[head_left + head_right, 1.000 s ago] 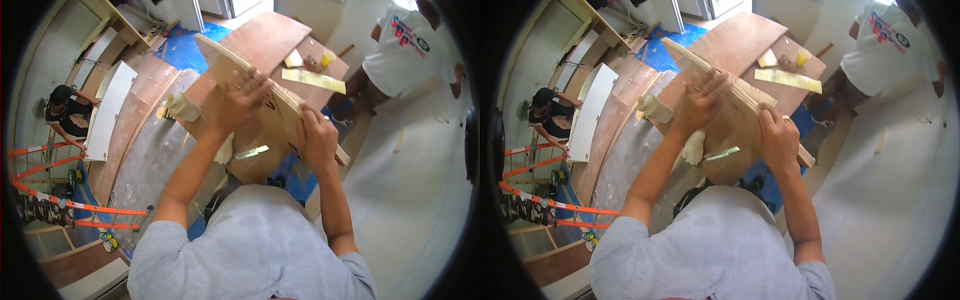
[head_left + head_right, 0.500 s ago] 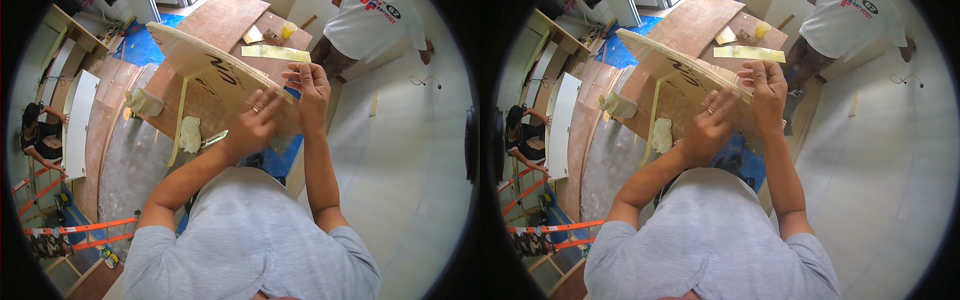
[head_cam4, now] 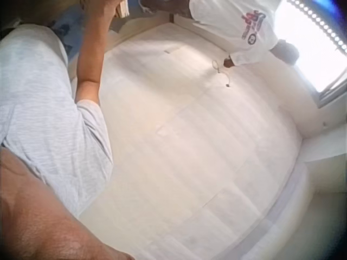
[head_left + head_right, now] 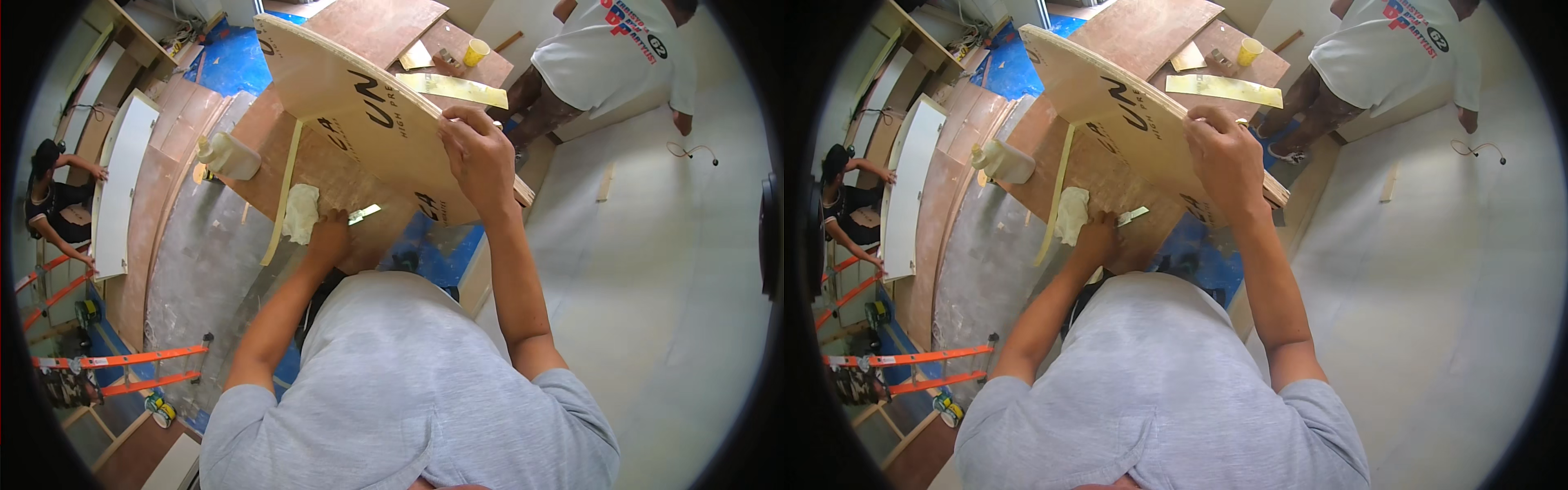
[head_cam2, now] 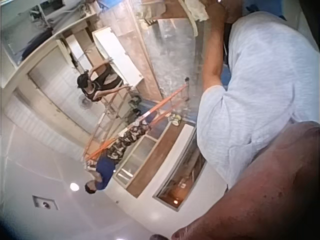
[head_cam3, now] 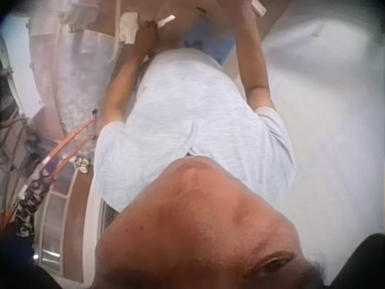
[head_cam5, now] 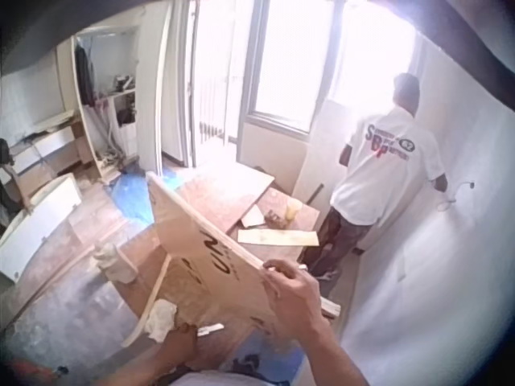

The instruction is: The person applies a thin wood edging strip to the side of a plywood board using glue and tape, then trims the excess length of the strip using a utility knife.

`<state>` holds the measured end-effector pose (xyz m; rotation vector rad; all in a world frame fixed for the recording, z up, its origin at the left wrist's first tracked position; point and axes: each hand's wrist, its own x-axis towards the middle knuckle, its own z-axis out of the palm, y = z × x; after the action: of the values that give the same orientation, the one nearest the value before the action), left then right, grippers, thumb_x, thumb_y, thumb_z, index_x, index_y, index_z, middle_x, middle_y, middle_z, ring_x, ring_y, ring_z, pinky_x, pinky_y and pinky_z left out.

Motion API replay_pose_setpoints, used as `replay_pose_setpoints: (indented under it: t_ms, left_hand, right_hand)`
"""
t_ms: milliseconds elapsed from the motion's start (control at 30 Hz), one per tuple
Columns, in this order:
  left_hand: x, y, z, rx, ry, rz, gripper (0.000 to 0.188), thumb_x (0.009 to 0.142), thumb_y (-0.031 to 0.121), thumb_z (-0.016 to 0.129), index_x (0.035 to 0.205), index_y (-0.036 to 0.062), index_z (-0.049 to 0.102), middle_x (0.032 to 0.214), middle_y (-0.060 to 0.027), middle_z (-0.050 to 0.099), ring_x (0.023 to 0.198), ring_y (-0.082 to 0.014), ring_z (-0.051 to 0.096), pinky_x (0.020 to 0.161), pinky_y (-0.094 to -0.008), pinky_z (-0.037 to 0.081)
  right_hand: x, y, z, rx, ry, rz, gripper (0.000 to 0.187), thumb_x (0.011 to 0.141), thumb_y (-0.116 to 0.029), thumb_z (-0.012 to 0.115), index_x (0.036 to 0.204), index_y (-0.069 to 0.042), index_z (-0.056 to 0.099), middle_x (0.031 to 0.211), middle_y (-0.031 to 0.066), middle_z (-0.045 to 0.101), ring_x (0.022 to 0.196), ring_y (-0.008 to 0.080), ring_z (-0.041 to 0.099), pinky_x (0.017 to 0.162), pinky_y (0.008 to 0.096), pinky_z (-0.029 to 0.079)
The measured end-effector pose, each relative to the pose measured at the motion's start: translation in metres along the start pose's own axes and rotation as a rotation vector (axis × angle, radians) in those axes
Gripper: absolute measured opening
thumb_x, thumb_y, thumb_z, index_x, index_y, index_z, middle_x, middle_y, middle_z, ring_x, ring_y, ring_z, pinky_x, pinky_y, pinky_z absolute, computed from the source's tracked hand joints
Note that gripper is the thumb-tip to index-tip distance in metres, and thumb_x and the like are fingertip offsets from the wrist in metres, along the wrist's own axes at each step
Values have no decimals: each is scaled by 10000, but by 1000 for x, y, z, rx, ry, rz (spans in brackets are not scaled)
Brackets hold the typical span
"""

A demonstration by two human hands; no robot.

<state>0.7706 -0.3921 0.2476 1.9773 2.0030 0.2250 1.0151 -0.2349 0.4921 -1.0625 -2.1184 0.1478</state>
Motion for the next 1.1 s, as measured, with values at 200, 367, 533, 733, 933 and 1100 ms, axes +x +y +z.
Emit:
replay_pose_setpoints:
  t_ms: [200,367,533,733,933,1100]
  left_hand:
    - [-9,-29,47,63,134,-11,190,857,112,621,1031,71,684,1010,-152,648,976,-357,651,863,-485,489]
    - [4,-24,44,13,70,-103,161,818,129,671,965,66,689,997,-152,670,965,-356,664,830,-489,486]
    - [12,-32,34,-143,-107,-27,218,759,148,790,916,61,667,966,-143,685,865,-332,694,718,-461,522]
    - [6,28,-128,-1479,-320,-233,396,910,32,668,1306,28,662,1016,-66,654,814,-131,612,724,-323,558]
    - [46,113,-226,-823,245,146,507,993,122,644,1493,123,561,908,-83,680,739,-183,667,666,-307,494]
    - [55,140,-236,-203,416,104,436,997,173,659,1432,157,630,892,-150,678,746,-301,656,727,-411,512]
  right_hand:
    - [1,4,4,16,45,25,36,865,-81,739,893,-103,736,1049,-2,745,830,269,727,749,384,589]
    - [5,11,2,102,20,73,57,847,-66,750,898,-59,727,1047,51,742,838,289,723,749,382,584]
    - [9,3,-19,188,-124,261,131,847,-61,759,969,-31,723,1073,118,735,876,318,718,783,389,580]
    - [-19,14,-63,0,-323,319,341,872,-154,762,1200,-82,703,1139,141,735,996,353,708,881,422,552]
    - [-42,28,-69,137,-251,318,389,871,-170,759,1246,-86,705,1145,162,741,994,350,718,870,424,556]
    - [-61,34,-58,270,-151,378,383,849,-178,767,1216,-80,725,1117,158,755,956,345,736,849,408,576]
